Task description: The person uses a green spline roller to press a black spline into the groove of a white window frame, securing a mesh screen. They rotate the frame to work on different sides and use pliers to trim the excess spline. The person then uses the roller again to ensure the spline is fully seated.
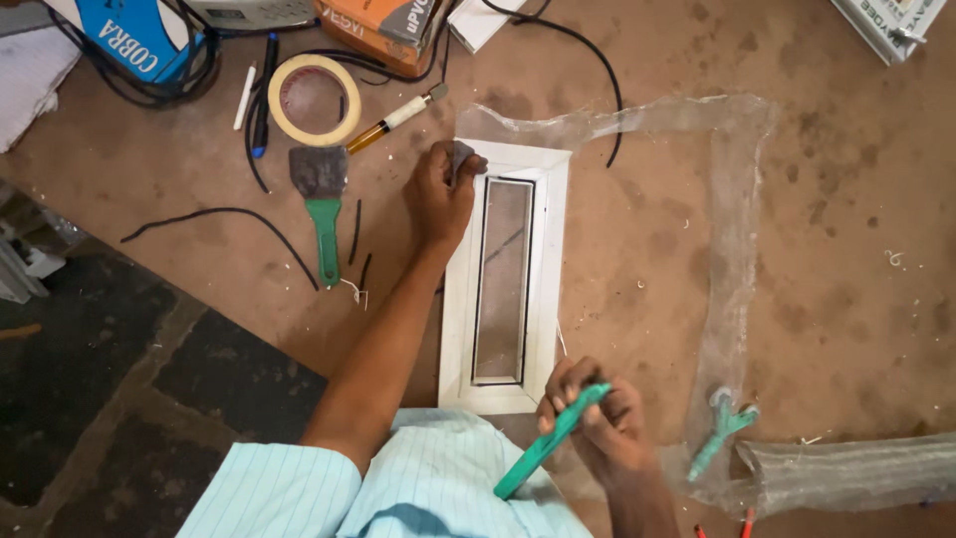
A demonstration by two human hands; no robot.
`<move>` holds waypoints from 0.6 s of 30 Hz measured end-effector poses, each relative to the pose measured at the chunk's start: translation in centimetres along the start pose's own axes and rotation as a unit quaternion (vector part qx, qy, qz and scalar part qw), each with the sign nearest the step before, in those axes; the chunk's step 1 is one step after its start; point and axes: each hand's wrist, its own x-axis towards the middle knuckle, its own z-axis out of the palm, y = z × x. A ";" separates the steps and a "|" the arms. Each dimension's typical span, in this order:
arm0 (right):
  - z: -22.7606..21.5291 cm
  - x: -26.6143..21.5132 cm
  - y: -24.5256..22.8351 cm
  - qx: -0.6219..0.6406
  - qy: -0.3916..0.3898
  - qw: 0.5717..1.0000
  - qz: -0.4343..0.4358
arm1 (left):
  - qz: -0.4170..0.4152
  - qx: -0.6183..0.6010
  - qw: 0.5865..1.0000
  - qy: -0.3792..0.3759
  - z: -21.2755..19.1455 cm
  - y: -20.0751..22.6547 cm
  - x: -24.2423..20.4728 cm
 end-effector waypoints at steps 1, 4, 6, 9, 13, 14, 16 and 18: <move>0.5 0.1 0.6 0.014 0.045 0.999 0.019 | -0.008 -0.033 0.999 0.004 0.1 -0.3 0.2; 1.8 0.7 1.6 -0.003 0.082 0.995 0.053 | -0.047 -0.098 0.994 0.012 0.3 -1.9 -0.2; 2.8 1.5 1.6 -0.054 0.058 0.993 0.090 | -0.079 -0.145 0.986 -0.004 0.9 -2.8 0.2; 4.9 2.5 1.6 -0.113 0.031 0.973 0.199 | -0.107 -0.200 0.973 -0.044 0.8 -3.6 1.7; 6.0 4.9 3.1 -0.092 0.132 0.959 0.233 | -0.081 -0.141 0.983 -0.081 0.0 -3.6 2.4; 5.7 5.9 3.5 -0.090 0.168 0.960 0.206 | -0.077 -0.112 0.987 -0.091 -0.1 -3.5 2.4; 4.1 8.2 3.7 -0.249 0.144 0.950 0.118 | -0.043 -0.064 0.994 -0.075 0.1 -3.2 2.3; 2.3 11.4 4.3 -0.320 0.169 0.930 0.062 | -0.035 -0.051 0.996 -0.070 0.6 -3.1 2.7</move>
